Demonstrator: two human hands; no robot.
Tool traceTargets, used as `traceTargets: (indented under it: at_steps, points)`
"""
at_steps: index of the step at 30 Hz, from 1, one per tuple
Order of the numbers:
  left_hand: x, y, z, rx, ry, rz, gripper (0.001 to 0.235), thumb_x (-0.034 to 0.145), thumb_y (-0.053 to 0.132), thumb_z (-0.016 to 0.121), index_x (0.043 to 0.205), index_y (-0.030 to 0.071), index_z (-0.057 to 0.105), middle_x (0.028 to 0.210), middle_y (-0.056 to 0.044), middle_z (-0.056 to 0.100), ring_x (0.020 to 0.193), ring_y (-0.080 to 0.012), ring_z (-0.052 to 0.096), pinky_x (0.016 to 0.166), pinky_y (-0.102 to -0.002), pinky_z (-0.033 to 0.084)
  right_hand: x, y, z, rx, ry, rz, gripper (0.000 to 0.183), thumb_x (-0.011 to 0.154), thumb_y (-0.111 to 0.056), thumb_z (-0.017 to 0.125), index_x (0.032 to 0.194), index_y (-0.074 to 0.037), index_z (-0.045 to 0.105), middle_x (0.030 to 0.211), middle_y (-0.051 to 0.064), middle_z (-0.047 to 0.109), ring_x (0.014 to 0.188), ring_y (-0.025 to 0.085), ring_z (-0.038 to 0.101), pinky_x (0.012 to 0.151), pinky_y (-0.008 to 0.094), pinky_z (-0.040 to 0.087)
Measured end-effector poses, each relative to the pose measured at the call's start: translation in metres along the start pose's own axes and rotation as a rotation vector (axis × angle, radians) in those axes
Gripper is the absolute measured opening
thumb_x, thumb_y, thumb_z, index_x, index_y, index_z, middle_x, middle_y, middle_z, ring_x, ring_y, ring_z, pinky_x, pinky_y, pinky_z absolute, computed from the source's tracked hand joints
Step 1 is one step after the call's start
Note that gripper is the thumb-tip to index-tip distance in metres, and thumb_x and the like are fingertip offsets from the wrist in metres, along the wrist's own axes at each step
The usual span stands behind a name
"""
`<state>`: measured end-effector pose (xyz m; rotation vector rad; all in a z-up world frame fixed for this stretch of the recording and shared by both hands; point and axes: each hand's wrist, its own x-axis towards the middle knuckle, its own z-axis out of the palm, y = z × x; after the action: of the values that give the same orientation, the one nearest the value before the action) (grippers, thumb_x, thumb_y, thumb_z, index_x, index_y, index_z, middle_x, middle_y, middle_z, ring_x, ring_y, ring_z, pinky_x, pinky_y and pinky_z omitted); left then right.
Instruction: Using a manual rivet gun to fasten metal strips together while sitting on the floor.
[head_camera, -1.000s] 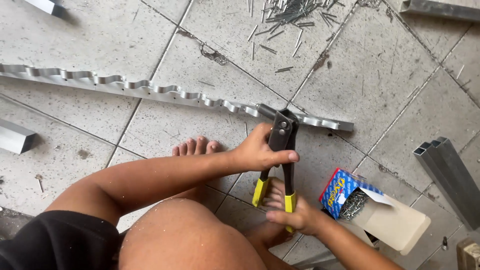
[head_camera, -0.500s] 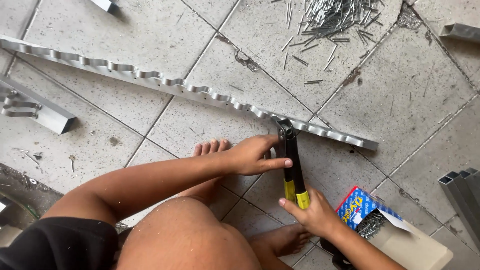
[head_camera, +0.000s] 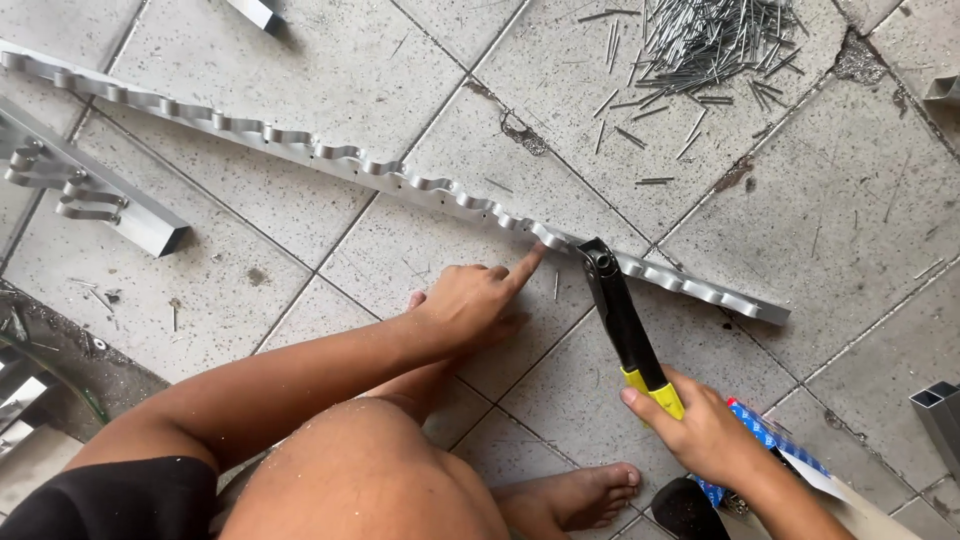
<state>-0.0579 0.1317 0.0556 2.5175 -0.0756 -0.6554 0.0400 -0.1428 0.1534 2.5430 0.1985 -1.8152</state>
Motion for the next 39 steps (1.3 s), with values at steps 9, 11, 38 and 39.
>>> traceTargets:
  at_steps: [9, 11, 38, 39]
  points:
    - [0.029, 0.014, -0.012, 0.101, 0.026, 0.1, 0.095, 0.089, 0.049, 0.074, 0.161, 0.007, 0.027, 0.06, -0.006, 0.067, 0.039, -0.0166, 0.054, 0.037, -0.028, 0.041, 0.011, 0.034, -0.043, -0.12, -0.141, 0.164, 0.098, 0.072, -0.081, 0.036, 0.132, -0.009, 0.064, 0.137, 0.018, 0.067, 0.127, 0.034, 0.069, 0.106, 0.062, 0.051]
    - [0.035, 0.017, -0.011, 0.102, 0.027, 0.106, 0.096, 0.089, 0.051, 0.073, 0.159, 0.004, 0.028, 0.058, -0.005, 0.064, 0.039, -0.0153, 0.053, 0.036, -0.028, 0.039, -0.003, 0.004, -0.05, -0.116, -0.097, 0.155, 0.073, 0.076, -0.069, 0.053, 0.113, -0.008, 0.069, 0.108, 0.013, 0.071, 0.097, 0.025, 0.069, 0.084, 0.045, 0.053]
    - [0.067, 0.071, -0.01, -1.232, -0.441, -0.325, 0.116, 0.061, 0.075, 0.072, 0.152, 0.008, 0.045, 0.131, -0.014, 0.068, 0.124, -0.0304, 0.064, 0.094, -0.041, 0.057, 0.03, 0.013, -0.041, -0.132, -0.019, 0.142, 0.058, 0.064, -0.047, 0.085, 0.111, -0.014, 0.079, 0.112, 0.014, 0.08, 0.12, 0.035, 0.068, 0.105, 0.046, 0.052]
    - [0.068, 0.076, -0.008, -1.33, -0.389, -0.388, 0.115, 0.061, 0.074, 0.074, 0.152, 0.01, 0.045, 0.132, -0.015, 0.067, 0.128, -0.0313, 0.061, 0.107, -0.047, 0.052, 0.031, 0.015, -0.035, -0.101, 0.0, 0.122, 0.054, 0.064, -0.045, 0.084, 0.108, -0.014, 0.079, 0.109, 0.014, 0.08, 0.118, 0.035, 0.069, 0.104, 0.046, 0.053]
